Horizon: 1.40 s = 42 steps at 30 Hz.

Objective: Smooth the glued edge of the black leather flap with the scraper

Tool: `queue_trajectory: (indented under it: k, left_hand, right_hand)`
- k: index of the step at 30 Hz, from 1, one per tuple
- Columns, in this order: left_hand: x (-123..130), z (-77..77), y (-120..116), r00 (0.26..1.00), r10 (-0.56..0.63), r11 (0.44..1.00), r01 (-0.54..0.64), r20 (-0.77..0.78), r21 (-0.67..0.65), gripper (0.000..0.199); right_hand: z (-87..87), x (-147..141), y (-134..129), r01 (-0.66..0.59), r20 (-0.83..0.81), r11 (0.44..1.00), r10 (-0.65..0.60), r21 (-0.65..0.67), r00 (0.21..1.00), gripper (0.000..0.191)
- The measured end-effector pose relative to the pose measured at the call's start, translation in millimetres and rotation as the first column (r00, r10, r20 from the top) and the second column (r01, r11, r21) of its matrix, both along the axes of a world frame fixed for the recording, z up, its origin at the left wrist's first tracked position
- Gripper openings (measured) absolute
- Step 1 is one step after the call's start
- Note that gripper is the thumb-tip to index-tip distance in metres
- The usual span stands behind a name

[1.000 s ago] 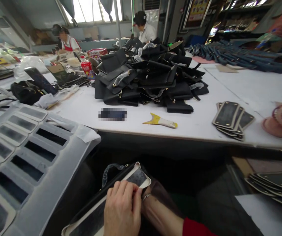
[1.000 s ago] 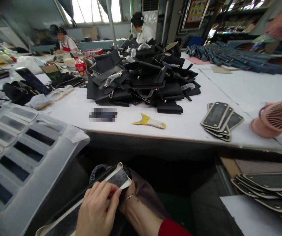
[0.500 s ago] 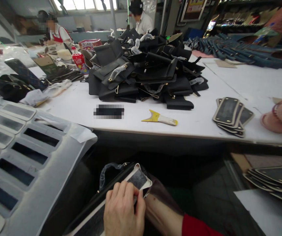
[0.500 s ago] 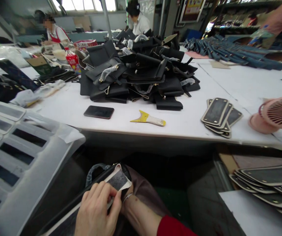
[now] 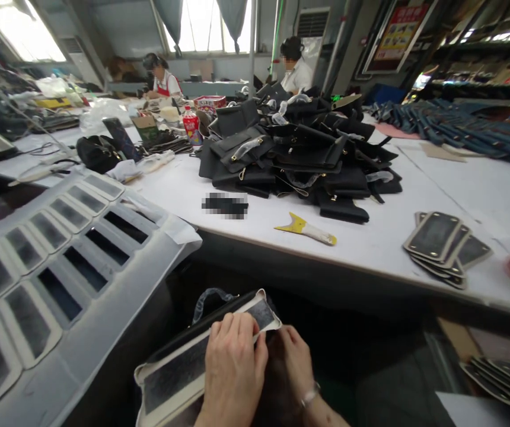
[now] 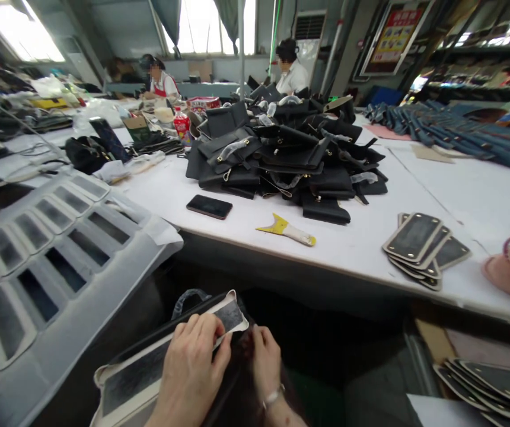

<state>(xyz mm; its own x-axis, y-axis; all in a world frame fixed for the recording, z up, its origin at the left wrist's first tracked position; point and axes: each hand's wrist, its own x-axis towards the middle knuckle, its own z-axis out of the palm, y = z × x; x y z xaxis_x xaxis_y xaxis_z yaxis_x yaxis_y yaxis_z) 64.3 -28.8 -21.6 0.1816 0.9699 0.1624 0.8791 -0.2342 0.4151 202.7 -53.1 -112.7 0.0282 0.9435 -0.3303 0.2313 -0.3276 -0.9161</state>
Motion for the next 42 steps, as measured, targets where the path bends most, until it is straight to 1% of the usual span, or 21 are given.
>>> queue_trajectory:
  k: [1, 2, 3, 4, 5, 6, 7, 8, 9, 10, 11, 14, 17, 19, 23, 26, 29, 36, 39, 42]
  left_hand:
    - [0, 1.1, -2, 1.000, 0.005, 1.000, -0.005, 0.000, 0.022, 0.013]
    - [1, 2.0, -4, 1.000, 0.010, 0.999, -0.010, 0.004, 0.043, 0.013]
    - [0, 2.7, -7, 1.000, 0.018, 0.998, -0.018, 0.012, 0.057, 0.014]
    - [-1, 2.8, -9, 0.999, 0.023, 0.998, -0.024, 0.023, 0.064, 0.015]
    - [-2, 2.6, -12, 0.999, 0.027, 0.998, -0.029, 0.034, 0.062, 0.016]
    - [-4, 2.0, -14, 0.998, 0.033, 0.998, -0.035, 0.046, 0.055, 0.016]
    - [-7, 1.1, -17, 0.998, 0.040, 0.998, -0.042, 0.055, 0.044, 0.017]
    - [-10, 0.1, -20, 0.997, 0.047, 0.998, -0.049, 0.062, 0.034, 0.017]
    - [-13, -0.8, -22, 0.996, 0.054, 0.998, -0.056, 0.067, 0.023, 0.017]
    - [-17, -1.7, -25, 0.995, 0.063, 0.998, -0.064, 0.073, 0.016, 0.018]
    - [-20, -2.4, -28, 0.994, 0.073, 0.997, -0.074, 0.082, 0.013, 0.018]
    - [-29, -3.6, -34, 0.988, 0.105, 0.994, -0.109, 0.110, 0.026, 0.020]
    - [-35, -4.0, -38, 0.985, 0.126, 0.990, -0.132, 0.118, 0.044, 0.020]
    - [-40, -4.1, -40, 0.984, 0.137, 0.989, -0.143, 0.118, 0.045, 0.020]
    - [-49, -5.0, -43, 0.982, 0.151, 0.988, -0.154, 0.114, 0.019, 0.019]
    - [-57, -6.0, -47, 0.981, 0.159, 0.987, -0.161, 0.111, 0.010, 0.018]
    - [-64, -6.0, -52, 0.978, 0.163, 0.985, -0.169, 0.129, 0.036, 0.018]
    - [-75, -7.2, -60, 0.965, 0.188, 0.974, -0.207, 0.186, 0.089, 0.020]
    - [-82, -9.6, -64, 0.963, 0.194, 0.973, -0.212, 0.189, 0.086, 0.015]
    - [-90, -12.2, -69, 0.960, 0.196, 0.973, -0.215, 0.197, 0.079, 0.011]
  right_hand:
    - [5.1, 5, -7, 0.033, 0.045, 0.998, -0.035, 0.059, 0.998, 0.041]
    - [11.2, 10, -14, 0.044, 0.100, 0.985, -0.061, 0.166, 0.993, 0.037]
    - [17.7, 14, -21, 0.019, 0.168, 0.949, -0.075, 0.314, 0.983, 0.030]
    - [24.0, 16, -27, -0.053, 0.250, 0.877, -0.078, 0.478, 0.965, 0.027]
    - [29.7, 16, -30, -0.165, 0.349, 0.775, -0.075, 0.610, 0.934, 0.035]
    - [34.2, 16, -32, -0.287, 0.449, 0.668, -0.079, 0.686, 0.890, 0.046]
    - [37.3, 14, -31, -0.393, 0.539, 0.577, -0.099, 0.716, 0.837, 0.055]
    - [38.9, 11, -29, -0.478, 0.610, 0.511, -0.120, 0.714, 0.783, 0.061]
    - [39.1, 7, -26, -0.538, 0.662, 0.474, -0.138, 0.697, 0.737, 0.063]
    - [38.0, 3, -23, -0.570, 0.691, 0.453, -0.160, 0.686, 0.705, 0.063]
    - [36.1, -1, -21, -0.582, 0.703, 0.440, -0.186, 0.684, 0.686, 0.061]
    - [29.1, -11, -20, -0.577, 0.697, 0.412, -0.255, 0.705, 0.670, 0.051]
    - [26.9, -20, -24, -0.573, 0.691, 0.402, -0.272, 0.714, 0.670, 0.043]
    - [28.6, -27, -26, -0.562, 0.678, 0.394, -0.283, 0.727, 0.679, 0.045]
    - [33.5, -41, -28, -0.552, 0.660, 0.373, -0.303, 0.746, 0.687, 0.056]
    - [35.2, -51, -28, -0.571, 0.670, 0.356, -0.307, 0.740, 0.676, 0.060]
    - [35.2, -59, -30, -0.583, 0.675, 0.344, -0.306, 0.736, 0.672, 0.060]
    - [31.7, -74, -36, -0.603, 0.673, 0.304, -0.257, 0.737, 0.693, 0.058]
    - [30.7, -79, -38, -0.598, 0.661, 0.287, -0.239, 0.748, 0.711, 0.051]
    - [30.7, -84, -39, -0.598, 0.652, 0.262, -0.239, 0.757, 0.720, 0.038]
